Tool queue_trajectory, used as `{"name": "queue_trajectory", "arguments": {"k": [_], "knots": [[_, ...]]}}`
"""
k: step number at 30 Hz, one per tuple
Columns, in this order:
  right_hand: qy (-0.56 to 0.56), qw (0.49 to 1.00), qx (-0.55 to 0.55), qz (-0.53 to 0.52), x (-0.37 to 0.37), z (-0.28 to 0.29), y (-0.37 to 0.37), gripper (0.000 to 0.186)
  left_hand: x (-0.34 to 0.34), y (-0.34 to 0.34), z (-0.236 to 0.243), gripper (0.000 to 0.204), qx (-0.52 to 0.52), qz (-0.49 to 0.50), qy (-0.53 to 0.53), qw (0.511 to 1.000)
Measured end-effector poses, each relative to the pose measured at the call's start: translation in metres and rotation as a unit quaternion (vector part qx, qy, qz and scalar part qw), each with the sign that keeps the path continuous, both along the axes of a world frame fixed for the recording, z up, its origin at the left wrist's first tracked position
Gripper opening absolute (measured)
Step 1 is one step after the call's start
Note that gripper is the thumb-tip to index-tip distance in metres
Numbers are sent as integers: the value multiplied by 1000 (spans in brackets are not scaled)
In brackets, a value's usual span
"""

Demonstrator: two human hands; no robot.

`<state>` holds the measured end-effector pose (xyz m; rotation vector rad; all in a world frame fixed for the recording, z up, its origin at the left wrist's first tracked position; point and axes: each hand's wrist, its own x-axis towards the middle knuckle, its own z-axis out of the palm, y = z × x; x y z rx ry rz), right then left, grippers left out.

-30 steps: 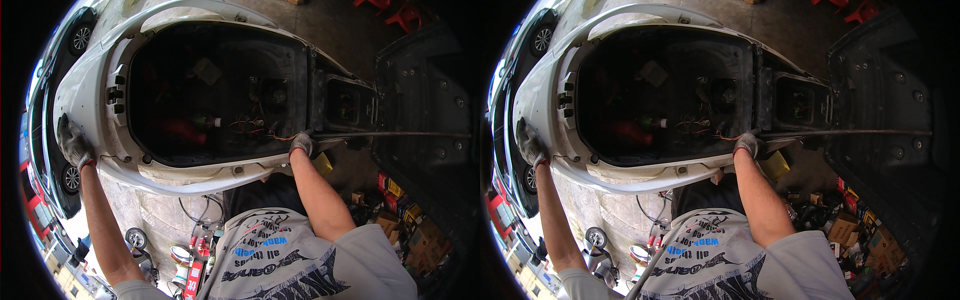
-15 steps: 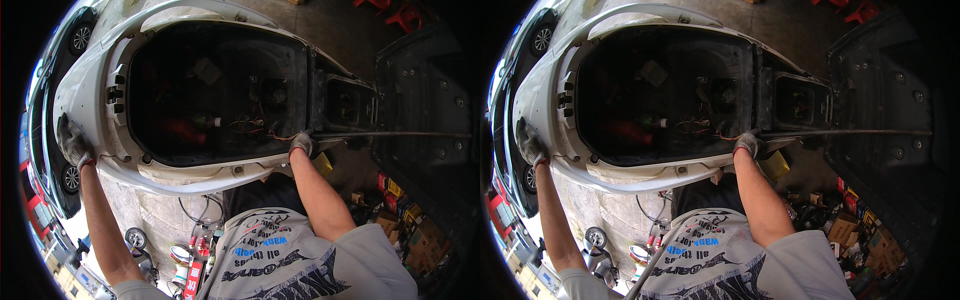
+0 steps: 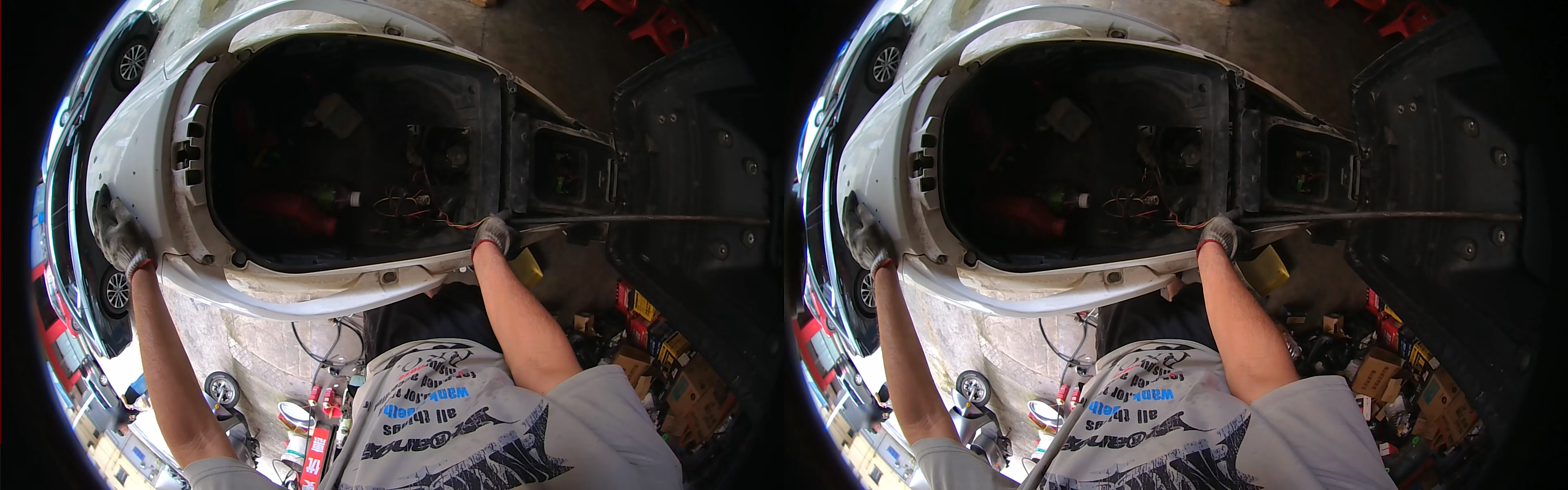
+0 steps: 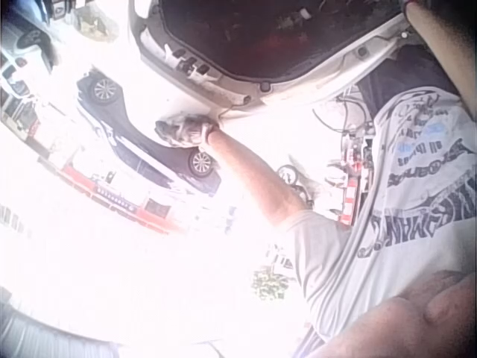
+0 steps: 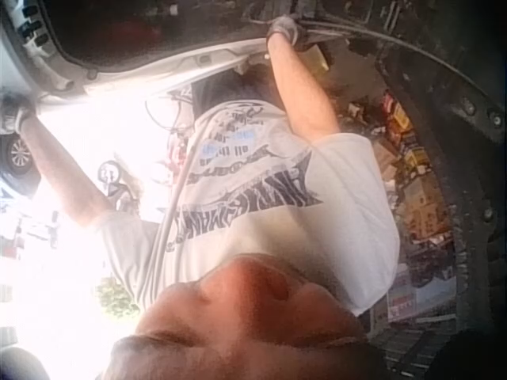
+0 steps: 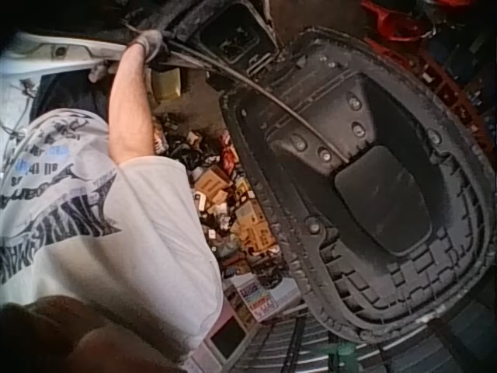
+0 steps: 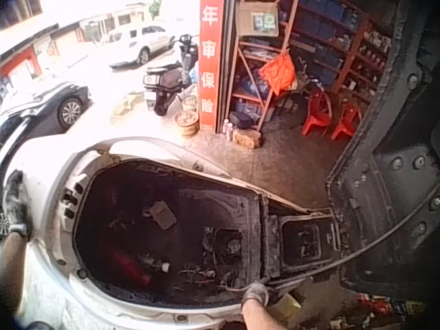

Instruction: Inspecting and manipulating the internal components of a motorcycle storage area.

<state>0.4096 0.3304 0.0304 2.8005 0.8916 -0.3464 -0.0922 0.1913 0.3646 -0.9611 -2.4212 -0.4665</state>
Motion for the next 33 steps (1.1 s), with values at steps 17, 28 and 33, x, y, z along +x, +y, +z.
{"name": "queue_trajectory", "arguments": {"k": [17, 28, 33], "knots": [[189, 979, -81, 1, 2, 28, 11, 47, 0, 1, 2, 35, -16, 2, 19, 1000], [154, 983, 17, -102, 0, 29, 9, 69, -1, -1, 0, 36, -8, 5, 11, 1000], [151, 980, 32, -128, -4, 39, 10, 70, -1, 0, 1, 37, -6, 0, 6, 1000]]}}
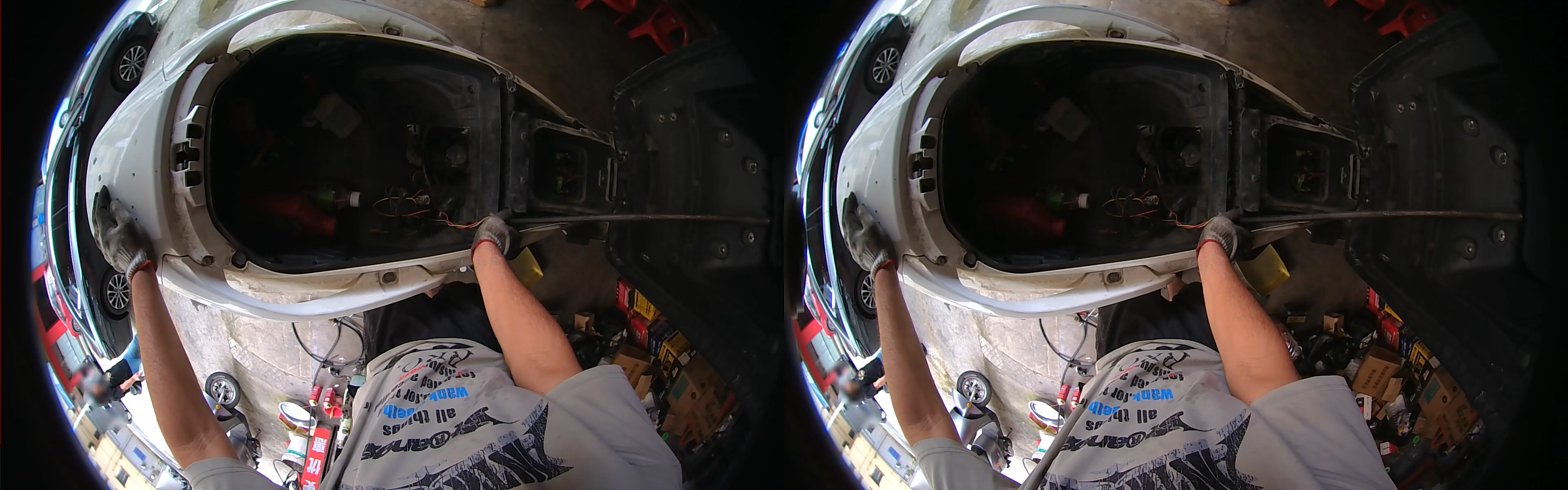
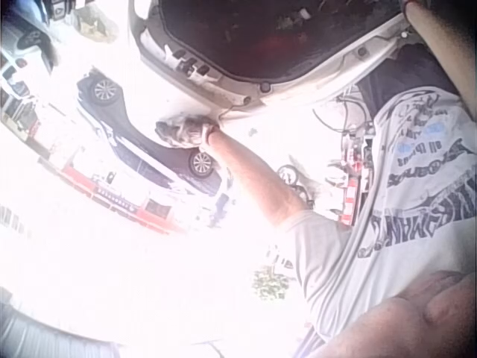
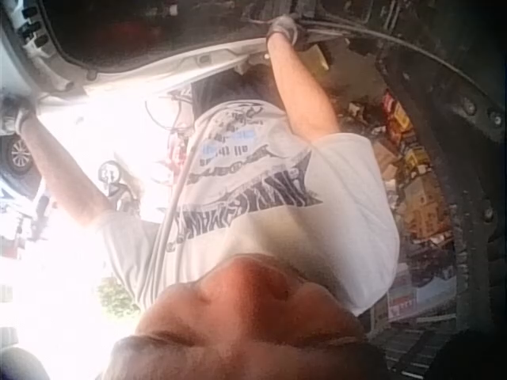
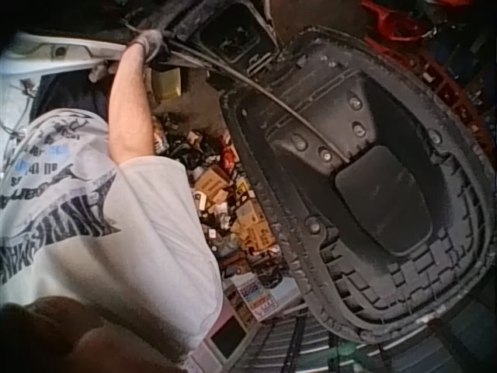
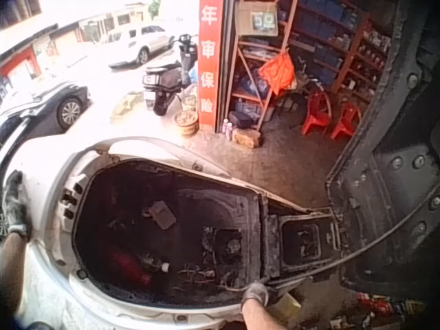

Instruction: Inspecting and manipulating the internal components of a motorcycle storage area.

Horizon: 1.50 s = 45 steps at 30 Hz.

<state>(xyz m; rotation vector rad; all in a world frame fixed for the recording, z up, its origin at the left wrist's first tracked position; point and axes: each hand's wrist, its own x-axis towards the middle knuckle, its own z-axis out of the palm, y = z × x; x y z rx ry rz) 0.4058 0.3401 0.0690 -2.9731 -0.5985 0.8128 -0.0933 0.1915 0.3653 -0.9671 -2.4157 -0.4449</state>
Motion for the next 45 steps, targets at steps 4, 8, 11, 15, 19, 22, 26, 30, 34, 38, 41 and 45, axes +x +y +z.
{"name": "queue_trajectory", "arguments": {"k": [4, 8, 11, 15, 19, 22, 26, 30, 34, 38, 41, 45], "knots": [[12, 1000, -11, -3, -3, 7, 2, 72, -1, -1, 0, 37, -11, -3, 14, 1000], [23, 1000, -13, -4, 5, -4, 1, 74, 2, 2, 1, 37, -2, -6, 3, 1000], [36, 999, -19, 19, 8, -8, 0, 74, 3, 3, 2, 37, -4, -2, 7, 1000], [46, 998, -40, 20, -2, 13, 3, 59, 1, -1, 0, 36, -5, 11, 3, 1000], [26, 971, -108, 212, -2, 14, 2, 46, -2, 1, -2, 36, 8, 0, -7, 1000], [19, 976, -87, 197, -6, 20, 1, 44, -4, -3, -3, 36, 11, -5, -6, 1000], [14, 969, -108, 221, -1, 9, 2, 45, -3, -2, -3, 36, 11, 4, -13, 1000], [-88, 993, -23, 78, 7, -27, -3, 56, -5, 1, -2, 37, -6, 3, 1, 1000], [-43, 996, -32, 73, 6, -24, -2, 56, -4, -3, -2, 36, -7, 0, -1, 1000], [-35, 998, -9, 55, 10, -31, -2, 62, -2, 0, -3, 36, 1, -4, 1, 1000], [-30, 999, -3, 38, 8, -28, -2, 63, -2, 0, -2, 36, 6, 2, -13, 1000], [-18, 1000, 5, -17, 3, -12, -1, 63, 0, -1, -2, 37, -3, -8, 1, 1000]]}}
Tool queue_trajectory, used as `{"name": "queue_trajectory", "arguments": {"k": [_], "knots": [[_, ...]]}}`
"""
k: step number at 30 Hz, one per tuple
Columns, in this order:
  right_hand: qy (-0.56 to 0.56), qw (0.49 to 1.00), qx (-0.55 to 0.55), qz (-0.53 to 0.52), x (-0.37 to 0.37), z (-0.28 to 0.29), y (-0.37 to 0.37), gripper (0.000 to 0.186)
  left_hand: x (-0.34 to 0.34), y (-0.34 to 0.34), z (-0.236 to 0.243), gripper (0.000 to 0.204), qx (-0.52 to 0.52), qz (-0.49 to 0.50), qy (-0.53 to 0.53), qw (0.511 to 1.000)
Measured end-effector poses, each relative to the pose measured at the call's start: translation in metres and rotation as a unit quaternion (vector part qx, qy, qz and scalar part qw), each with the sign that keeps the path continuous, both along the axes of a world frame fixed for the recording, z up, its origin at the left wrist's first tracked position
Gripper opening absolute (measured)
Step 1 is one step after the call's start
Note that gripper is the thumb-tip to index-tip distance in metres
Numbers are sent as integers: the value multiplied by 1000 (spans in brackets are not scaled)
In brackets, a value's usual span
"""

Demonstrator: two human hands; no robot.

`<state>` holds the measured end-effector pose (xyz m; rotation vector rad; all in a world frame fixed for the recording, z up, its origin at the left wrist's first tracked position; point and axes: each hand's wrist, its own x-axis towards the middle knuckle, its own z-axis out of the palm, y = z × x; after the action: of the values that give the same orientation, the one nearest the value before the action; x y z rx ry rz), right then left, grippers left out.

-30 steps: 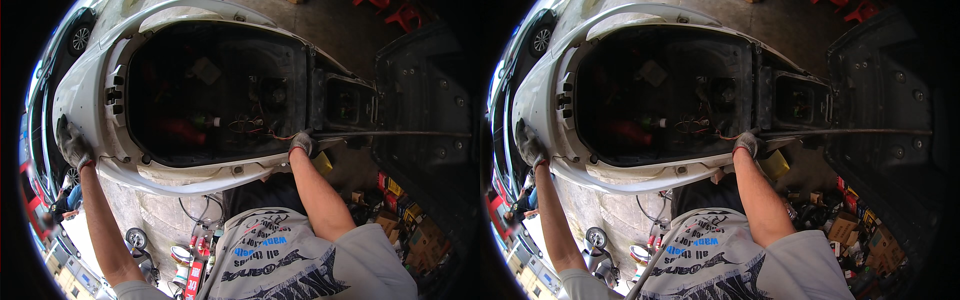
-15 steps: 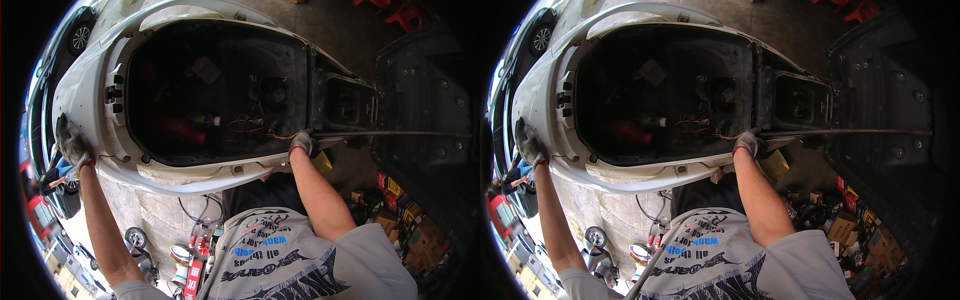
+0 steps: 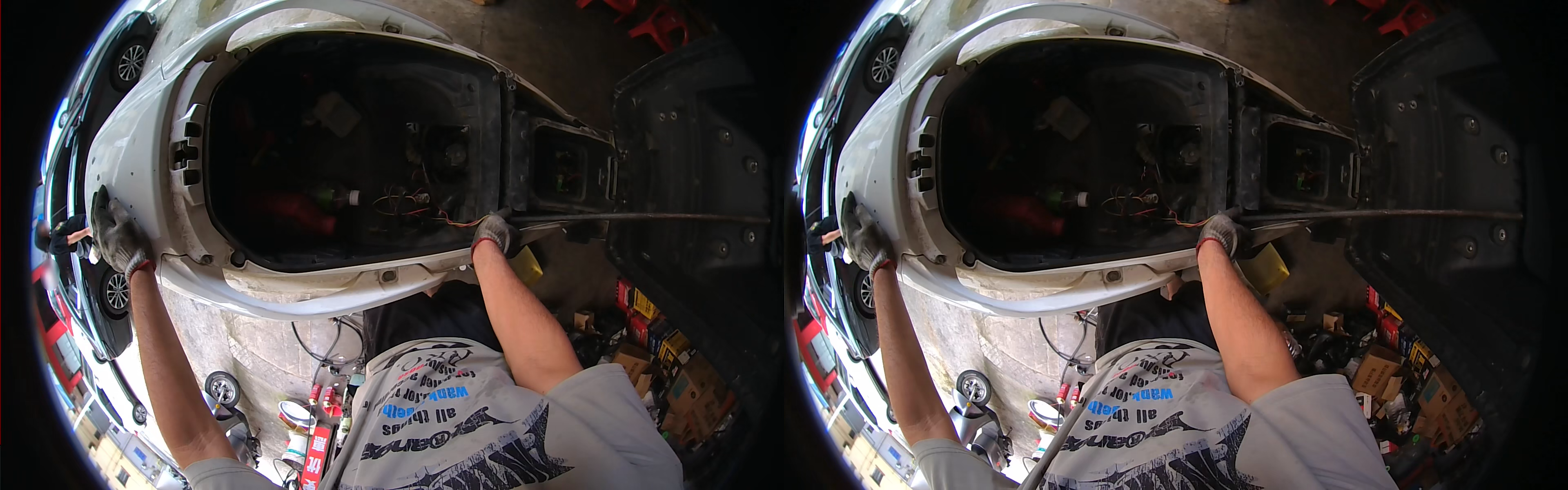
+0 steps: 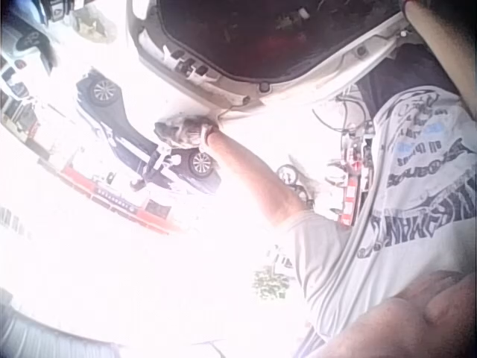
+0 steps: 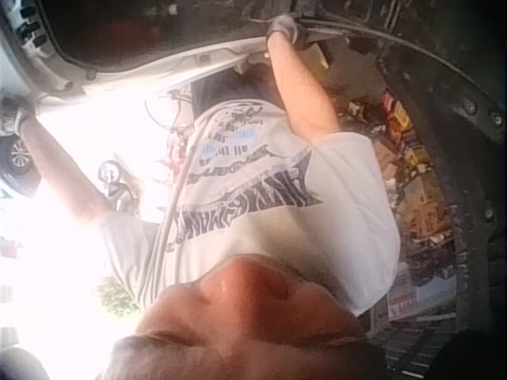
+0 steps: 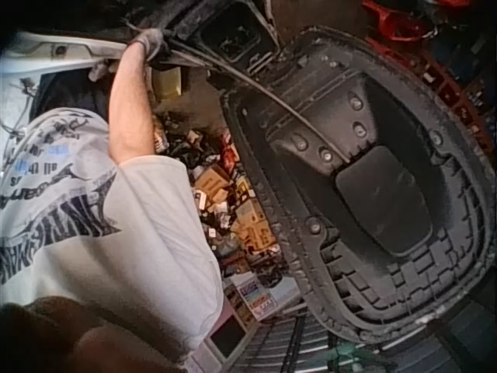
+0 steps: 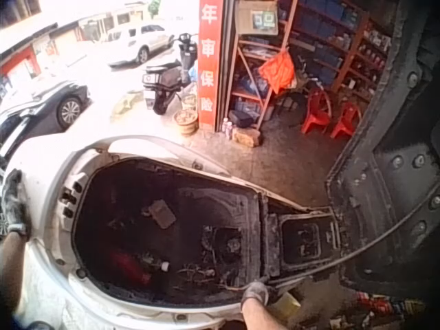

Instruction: Inspecting and manipulating the internal components of a motorcycle storage area.

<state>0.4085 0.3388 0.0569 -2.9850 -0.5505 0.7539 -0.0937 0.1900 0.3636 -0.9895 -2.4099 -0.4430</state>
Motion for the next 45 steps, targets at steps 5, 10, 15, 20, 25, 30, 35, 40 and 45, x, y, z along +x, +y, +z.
{"name": "queue_trajectory", "arguments": {"k": [5, 10, 15, 20, 25, 30, 35, 40, 45], "knots": [[23, 994, -36, 104, 4, -3, 0, 63, -2, 1, 0, 37, 3, -11, -4, 1000], [11, 989, -47, 137, 5, -13, -3, 66, 1, 0, 1, 37, 5, 13, -6, 1000], [-14, 1000, 27, 4, -3, -6, -3, 71, -2, -6, -1, 37, 10, 11, -8, 1000], [-8, 999, 25, 25, 7, -16, -2, 69, 2, 3, 1, 36, 10, 8, -9, 1000], [-10, 992, -20, 126, 8, -17, -4, 67, 2, 3, 1, 35, 14, 8, -9, 1000], [-15, 982, -51, 184, 7, -15, -4, 64, -1, 1, 1, 36, 7, 7, -3, 1000], [-4, 981, -58, 186, 4, -8, -3, 61, -1, 1, 1, 37, -7, 3, 5, 1000], [7, 980, -65, 187, 2, 0, -2, 57, 2, 2, 3, 36, -11, 15, 6, 1000], [19, 979, -73, 189, 0, 7, -1, 54, 4, 3, 3, 37, -5, 17, 0, 1000]]}}
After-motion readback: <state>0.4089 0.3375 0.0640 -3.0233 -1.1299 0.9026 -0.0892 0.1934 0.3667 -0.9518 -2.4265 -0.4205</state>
